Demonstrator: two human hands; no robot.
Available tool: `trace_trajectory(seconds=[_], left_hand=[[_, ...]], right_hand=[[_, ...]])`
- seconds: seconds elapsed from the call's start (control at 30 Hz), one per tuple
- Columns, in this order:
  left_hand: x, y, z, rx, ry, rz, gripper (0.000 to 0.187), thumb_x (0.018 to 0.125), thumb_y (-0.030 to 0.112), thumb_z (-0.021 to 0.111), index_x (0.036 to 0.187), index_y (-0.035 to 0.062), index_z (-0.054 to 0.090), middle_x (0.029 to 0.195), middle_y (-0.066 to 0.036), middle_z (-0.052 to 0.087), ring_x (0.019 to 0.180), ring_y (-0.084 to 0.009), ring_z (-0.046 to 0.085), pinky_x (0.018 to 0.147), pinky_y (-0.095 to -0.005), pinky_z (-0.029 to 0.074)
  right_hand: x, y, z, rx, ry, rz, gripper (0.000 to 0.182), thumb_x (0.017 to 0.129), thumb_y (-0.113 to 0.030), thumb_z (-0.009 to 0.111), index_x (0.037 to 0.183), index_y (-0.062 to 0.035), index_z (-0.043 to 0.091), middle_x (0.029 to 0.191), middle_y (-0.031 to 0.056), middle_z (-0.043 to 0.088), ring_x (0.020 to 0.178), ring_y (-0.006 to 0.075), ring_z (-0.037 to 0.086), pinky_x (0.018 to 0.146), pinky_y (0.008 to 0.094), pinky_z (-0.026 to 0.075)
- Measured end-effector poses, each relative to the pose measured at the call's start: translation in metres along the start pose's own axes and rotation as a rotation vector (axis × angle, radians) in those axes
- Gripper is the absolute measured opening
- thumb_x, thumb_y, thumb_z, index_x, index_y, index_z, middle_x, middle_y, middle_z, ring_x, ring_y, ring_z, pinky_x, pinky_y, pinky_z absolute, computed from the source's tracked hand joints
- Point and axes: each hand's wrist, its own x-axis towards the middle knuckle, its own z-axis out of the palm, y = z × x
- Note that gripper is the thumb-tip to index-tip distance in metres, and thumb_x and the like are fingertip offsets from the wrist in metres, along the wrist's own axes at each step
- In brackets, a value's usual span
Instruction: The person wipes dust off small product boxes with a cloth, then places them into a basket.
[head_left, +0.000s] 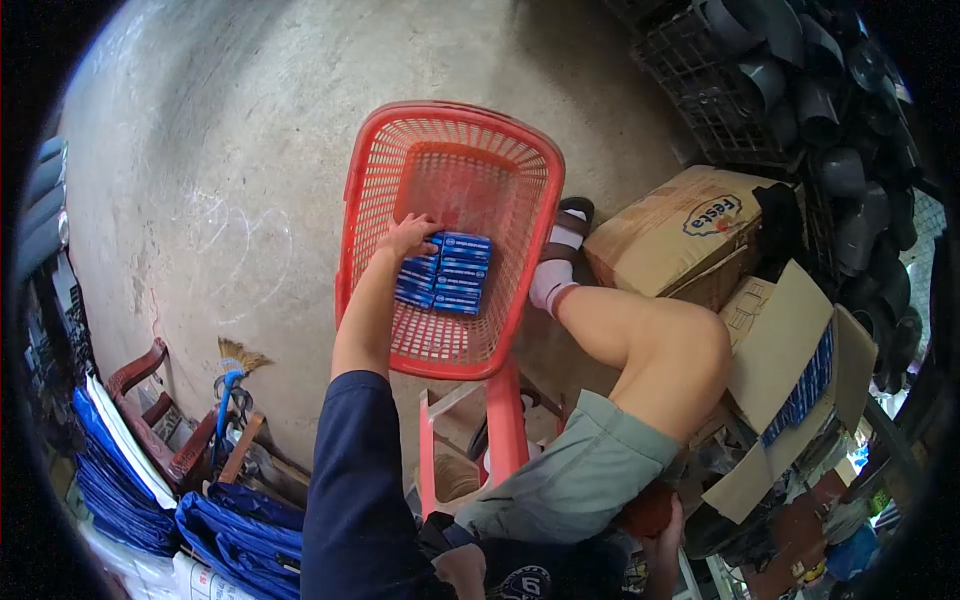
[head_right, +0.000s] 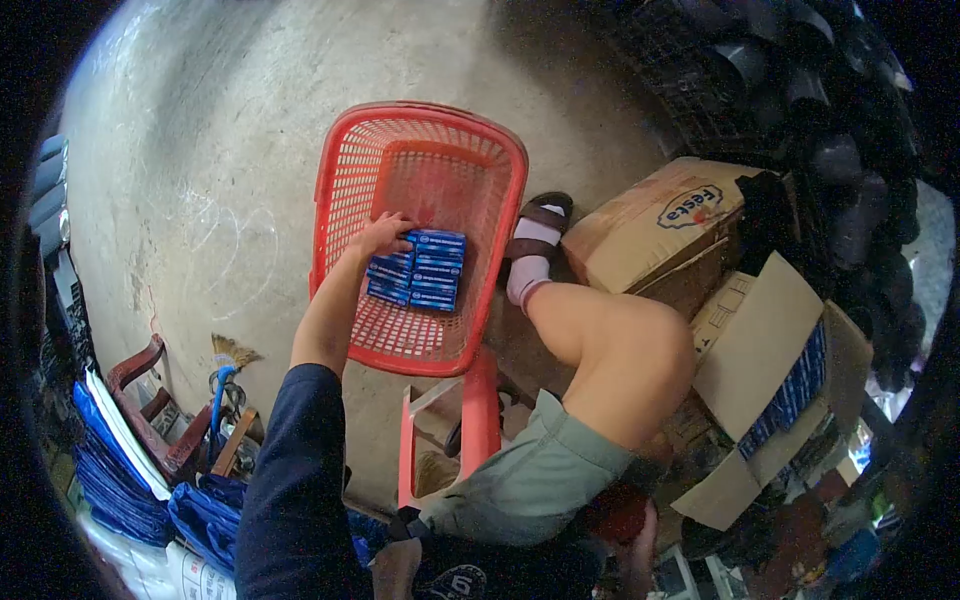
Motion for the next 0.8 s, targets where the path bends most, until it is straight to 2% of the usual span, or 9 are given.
trace_trajectory(seconds=[0.17, 0.3, 0.4, 0.5, 0.6, 0.63, 0.73, 0.8], left_hand=[[-0.004, -0.005, 0.002, -0.178, -0.003, 0.057, 0.066, 0.085, 0.038, 0.071, 0.145, 0.0274, 0.046, 0.153, -0.004, 0.041, 0.142, -0.0335, 0.036, 0.107, -0.0692, 0.034], [-0.001, 0.001, 0.013, -0.148, 0.037, 0.024, 0.065, 0.084, 0.038, 0.071, 0.143, 0.0243, 0.047, 0.153, -0.003, 0.040, 0.143, -0.0337, 0.034, 0.106, -0.0700, 0.033], [-0.023, 0.020, 0.010, 0.019, 0.279, -0.057, 0.066, 0.084, 0.035, 0.072, 0.143, 0.0235, 0.047, 0.153, -0.004, 0.040, 0.143, -0.0349, 0.033, 0.109, -0.0659, 0.032], [-0.045, 0.036, 0.004, -0.076, 0.507, -0.076, 0.063, 0.085, 0.031, 0.071, 0.142, 0.0205, 0.048, 0.152, -0.009, 0.040, 0.143, -0.0369, 0.032, 0.111, -0.0615, 0.031], [-0.074, 0.045, -0.002, -0.168, 0.699, -0.003, 0.062, 0.084, 0.024, 0.071, 0.141, 0.0141, 0.049, 0.152, -0.014, 0.039, 0.141, -0.0381, 0.032, 0.112, -0.0538, 0.033], [-0.088, 0.051, 0.000, -0.196, 0.819, 0.044, 0.056, 0.085, 0.016, 0.068, 0.138, 0.0103, 0.051, 0.146, -0.018, 0.045, 0.135, -0.0376, 0.041, 0.108, -0.0505, 0.037], [-0.134, 0.061, 0.001, -0.520, 0.765, 0.149, 0.048, 0.087, 0.013, 0.065, 0.133, 0.0077, 0.053, 0.139, -0.019, 0.051, 0.126, -0.0383, 0.050, 0.102, -0.0483, 0.042], [-0.174, 0.079, 0.005, -0.613, 0.774, 0.193, 0.037, 0.090, 0.009, 0.062, 0.126, 0.0029, 0.057, 0.124, -0.021, 0.061, 0.111, -0.0368, 0.060, 0.094, -0.0428, 0.048]], right_hand=[[0.023, 0.017, -0.021, -0.031, 0.003, -0.002, 0.070, 0.094, -0.059, 0.054, 0.141, -0.0085, 0.044, 0.130, 0.0120, 0.055, 0.117, 0.0316, 0.056, 0.095, 0.0493, 0.050], [0.033, 0.025, -0.029, 0.028, -0.017, -0.034, 0.068, 0.094, -0.057, 0.055, 0.141, -0.0089, 0.045, 0.130, 0.0112, 0.054, 0.118, 0.0310, 0.055, 0.095, 0.0483, 0.050], [0.023, 0.027, -0.025, 0.097, -0.072, -0.070, 0.065, 0.094, -0.054, 0.057, 0.139, -0.0094, 0.047, 0.131, 0.0110, 0.054, 0.120, 0.0304, 0.053, 0.097, 0.0477, 0.049], [0.021, 0.028, -0.019, 0.245, -0.059, -0.077, 0.061, 0.095, -0.050, 0.057, 0.140, -0.0092, 0.047, 0.133, 0.0119, 0.054, 0.123, 0.0309, 0.051, 0.101, 0.0487, 0.046], [0.031, 0.036, -0.014, 0.436, -0.094, -0.093, 0.058, 0.097, -0.046, 0.056, 0.140, -0.0089, 0.046, 0.135, 0.0129, 0.053, 0.126, 0.0323, 0.050, 0.104, 0.0509, 0.045], [0.036, 0.041, -0.014, 0.485, -0.129, -0.101, 0.057, 0.097, -0.045, 0.055, 0.141, -0.0088, 0.046, 0.135, 0.0130, 0.053, 0.127, 0.0326, 0.049, 0.105, 0.0512, 0.045], [0.054, 0.057, -0.016, 0.595, -0.267, -0.129, 0.055, 0.098, -0.042, 0.054, 0.141, -0.0087, 0.045, 0.136, 0.0129, 0.052, 0.129, 0.0327, 0.049, 0.107, 0.0508, 0.044], [0.035, 0.053, -0.002, 0.673, -0.294, -0.135, 0.055, 0.100, -0.044, 0.050, 0.142, -0.0094, 0.045, 0.139, 0.0131, 0.050, 0.129, 0.0324, 0.048, 0.107, 0.0480, 0.043]])
